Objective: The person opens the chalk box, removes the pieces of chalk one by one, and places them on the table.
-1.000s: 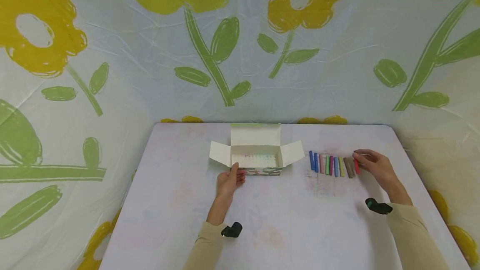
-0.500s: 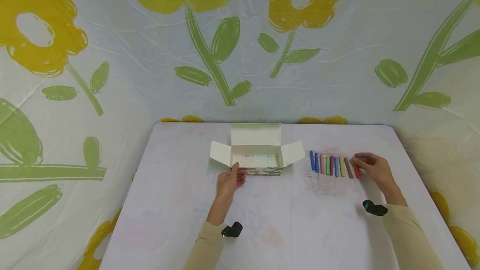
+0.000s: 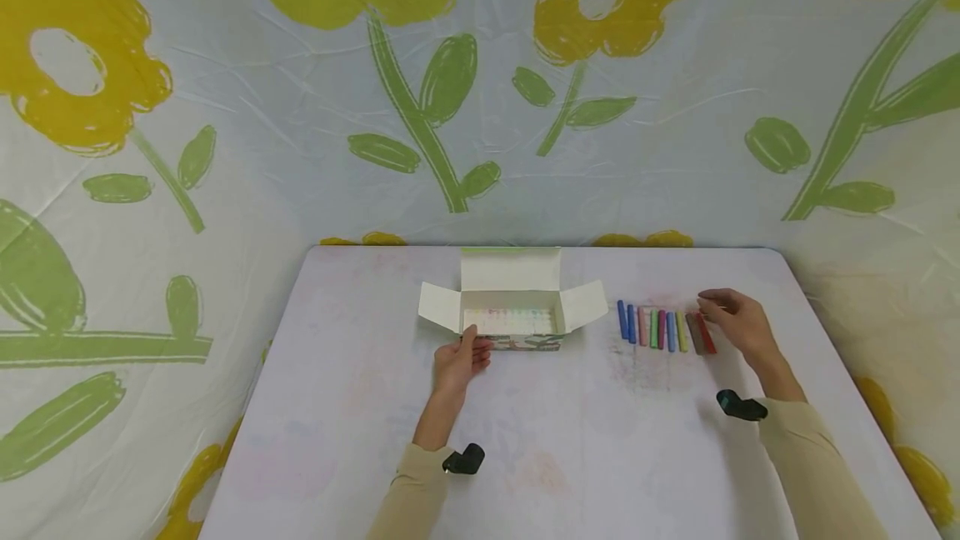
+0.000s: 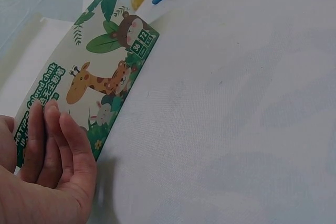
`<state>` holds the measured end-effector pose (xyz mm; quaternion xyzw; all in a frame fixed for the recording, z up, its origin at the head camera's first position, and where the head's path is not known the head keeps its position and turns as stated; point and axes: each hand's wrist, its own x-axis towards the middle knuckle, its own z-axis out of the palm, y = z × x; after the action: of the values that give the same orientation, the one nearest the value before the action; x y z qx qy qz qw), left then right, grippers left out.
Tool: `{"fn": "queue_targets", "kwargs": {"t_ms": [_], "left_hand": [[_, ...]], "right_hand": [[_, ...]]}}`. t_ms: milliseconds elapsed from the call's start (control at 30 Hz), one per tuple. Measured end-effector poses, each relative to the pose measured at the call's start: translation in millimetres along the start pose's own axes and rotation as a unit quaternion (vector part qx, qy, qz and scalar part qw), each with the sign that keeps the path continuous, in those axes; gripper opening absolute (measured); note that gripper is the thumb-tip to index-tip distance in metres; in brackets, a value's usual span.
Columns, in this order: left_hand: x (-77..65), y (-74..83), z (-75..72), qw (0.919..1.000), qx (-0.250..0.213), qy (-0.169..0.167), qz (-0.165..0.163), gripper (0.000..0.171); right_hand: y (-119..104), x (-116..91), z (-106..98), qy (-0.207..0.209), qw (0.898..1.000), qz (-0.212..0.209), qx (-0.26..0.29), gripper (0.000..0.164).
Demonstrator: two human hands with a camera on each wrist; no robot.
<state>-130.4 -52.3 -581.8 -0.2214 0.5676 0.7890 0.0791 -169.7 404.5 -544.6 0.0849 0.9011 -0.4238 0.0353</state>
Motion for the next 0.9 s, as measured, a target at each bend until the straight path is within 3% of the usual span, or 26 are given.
{"fn": "queue_targets", "kwargs": {"t_ms": [500, 900], "left_hand": [[-4.2, 5.4, -0.6, 0.9997, -0.002, -0.018, -0.013, 0.046], [-25.5, 31.6, 3.2, 0.9994, 0.000, -0.033, -0.011, 0.043]], "right_hand": [[-71.1, 0.2, 7.8, -0.024, 0.995, -0.092, 0.009, 0.044], [-114.6, 6.6, 33.5, -0.035, 0.984, -0.174, 0.026, 0.032]]}}
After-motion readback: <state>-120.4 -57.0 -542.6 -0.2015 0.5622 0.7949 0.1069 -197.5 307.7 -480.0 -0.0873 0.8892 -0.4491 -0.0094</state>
